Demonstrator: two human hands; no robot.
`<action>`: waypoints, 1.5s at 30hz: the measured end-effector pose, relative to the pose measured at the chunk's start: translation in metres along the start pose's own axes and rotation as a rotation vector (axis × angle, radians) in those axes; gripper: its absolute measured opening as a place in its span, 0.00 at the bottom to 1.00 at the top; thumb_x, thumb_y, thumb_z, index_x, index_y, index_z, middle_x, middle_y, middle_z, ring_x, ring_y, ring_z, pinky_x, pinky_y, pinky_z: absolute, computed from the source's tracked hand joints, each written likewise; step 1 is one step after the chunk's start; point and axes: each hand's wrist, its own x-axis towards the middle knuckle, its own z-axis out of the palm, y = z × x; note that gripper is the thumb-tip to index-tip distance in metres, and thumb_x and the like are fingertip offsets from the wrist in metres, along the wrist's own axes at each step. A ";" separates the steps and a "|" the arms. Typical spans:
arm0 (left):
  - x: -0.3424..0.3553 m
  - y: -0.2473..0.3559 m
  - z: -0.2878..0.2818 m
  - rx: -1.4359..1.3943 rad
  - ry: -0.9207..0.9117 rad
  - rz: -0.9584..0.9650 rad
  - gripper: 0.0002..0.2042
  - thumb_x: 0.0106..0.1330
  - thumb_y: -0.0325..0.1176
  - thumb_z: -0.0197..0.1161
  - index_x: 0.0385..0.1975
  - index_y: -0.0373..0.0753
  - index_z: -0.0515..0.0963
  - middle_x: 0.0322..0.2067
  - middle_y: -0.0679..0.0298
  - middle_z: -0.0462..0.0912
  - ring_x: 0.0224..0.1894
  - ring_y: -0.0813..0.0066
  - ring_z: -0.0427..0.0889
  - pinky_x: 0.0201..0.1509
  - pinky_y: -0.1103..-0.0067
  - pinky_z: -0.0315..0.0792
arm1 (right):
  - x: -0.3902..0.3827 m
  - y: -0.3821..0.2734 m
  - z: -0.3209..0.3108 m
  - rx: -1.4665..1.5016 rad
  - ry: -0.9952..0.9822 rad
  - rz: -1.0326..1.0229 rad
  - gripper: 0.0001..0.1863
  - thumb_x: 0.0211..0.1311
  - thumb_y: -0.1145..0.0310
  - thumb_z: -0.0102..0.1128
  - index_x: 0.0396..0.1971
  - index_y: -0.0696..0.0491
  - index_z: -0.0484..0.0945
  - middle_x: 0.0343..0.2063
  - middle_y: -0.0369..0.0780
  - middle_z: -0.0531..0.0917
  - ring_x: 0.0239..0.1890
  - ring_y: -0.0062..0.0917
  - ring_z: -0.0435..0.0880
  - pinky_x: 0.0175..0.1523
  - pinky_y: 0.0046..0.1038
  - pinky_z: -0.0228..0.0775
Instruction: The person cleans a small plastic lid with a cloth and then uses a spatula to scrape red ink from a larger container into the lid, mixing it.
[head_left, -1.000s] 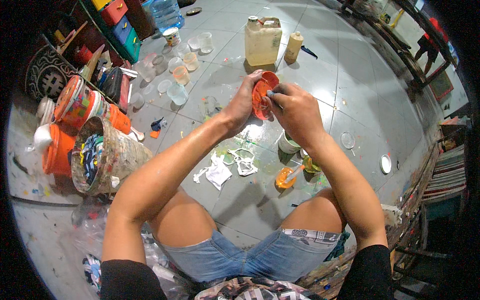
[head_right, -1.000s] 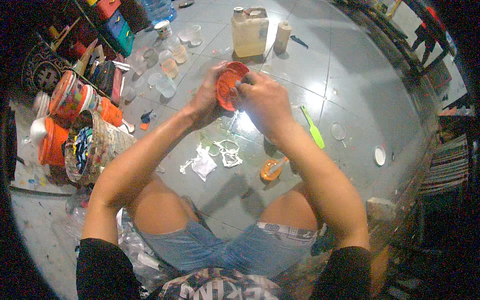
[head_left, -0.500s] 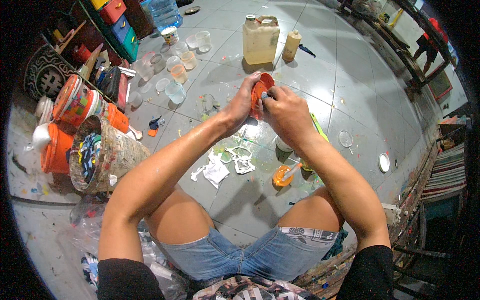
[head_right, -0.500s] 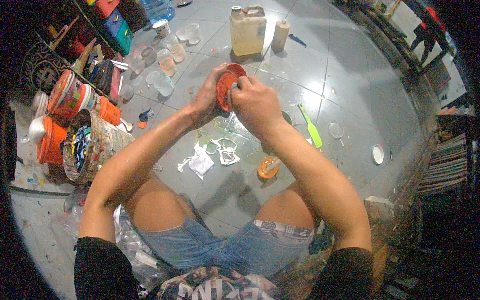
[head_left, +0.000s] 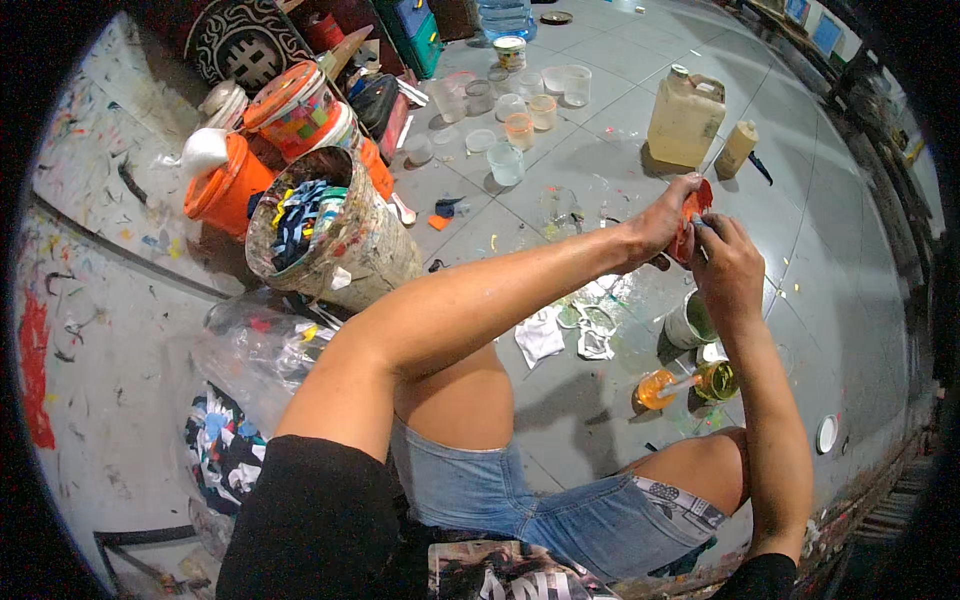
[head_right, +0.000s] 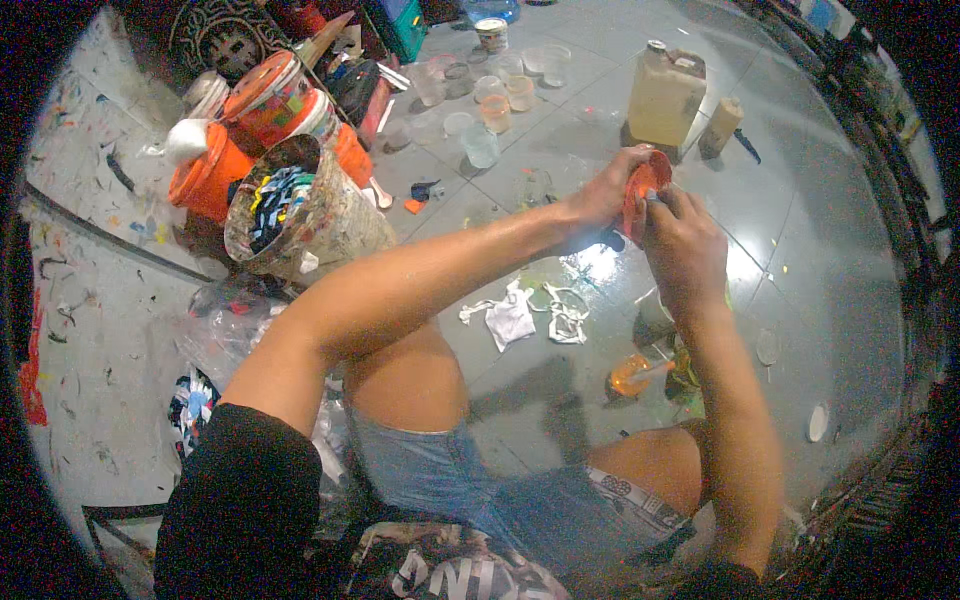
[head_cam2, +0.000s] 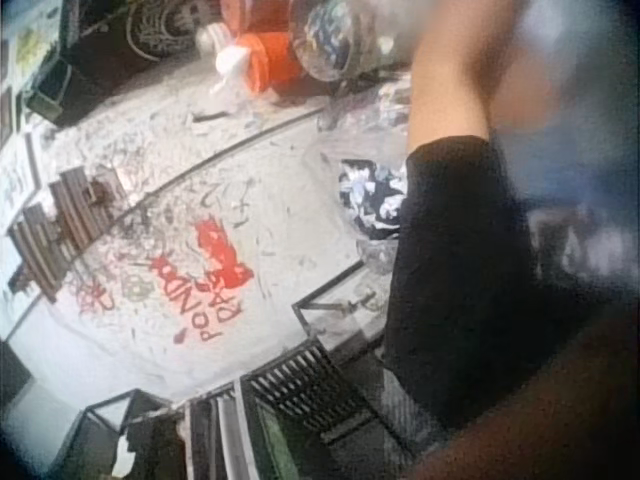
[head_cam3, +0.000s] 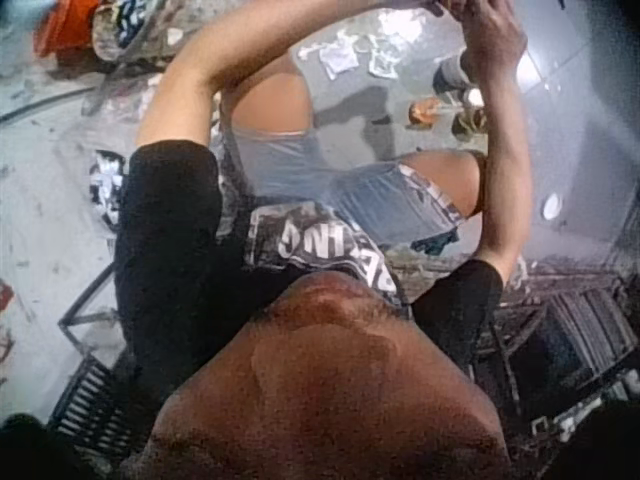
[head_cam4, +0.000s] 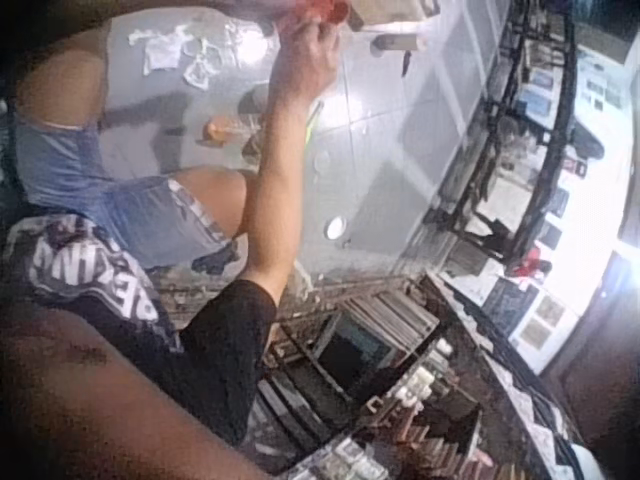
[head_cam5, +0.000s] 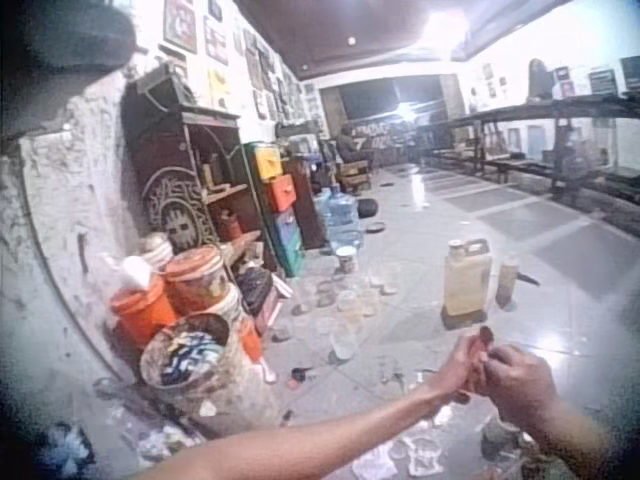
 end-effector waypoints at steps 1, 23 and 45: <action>-0.005 0.004 -0.004 -0.017 0.028 0.015 0.27 0.69 0.67 0.39 0.49 0.52 0.73 0.32 0.69 0.77 0.29 0.77 0.77 0.29 0.75 0.72 | 0.001 0.002 -0.005 -0.001 0.000 -0.001 0.06 0.56 0.71 0.66 0.32 0.54 0.83 0.40 0.41 0.85 0.41 0.36 0.85 0.42 0.35 0.79; -0.016 0.007 0.003 -0.063 -0.001 0.055 0.28 0.69 0.67 0.38 0.43 0.49 0.73 0.27 0.71 0.76 0.27 0.80 0.76 0.27 0.80 0.68 | 0.006 -0.003 0.001 0.101 0.009 0.075 0.11 0.56 0.62 0.67 0.32 0.54 0.83 0.29 0.42 0.84 0.32 0.37 0.85 0.38 0.37 0.77; -0.006 -0.002 -0.015 -0.161 0.069 -0.044 0.34 0.66 0.70 0.36 0.49 0.45 0.74 0.36 0.66 0.80 0.33 0.74 0.80 0.35 0.75 0.74 | 0.006 0.011 0.014 0.515 -0.080 0.572 0.15 0.52 0.65 0.67 0.34 0.62 0.86 0.27 0.46 0.88 0.26 0.27 0.88 0.36 0.27 0.78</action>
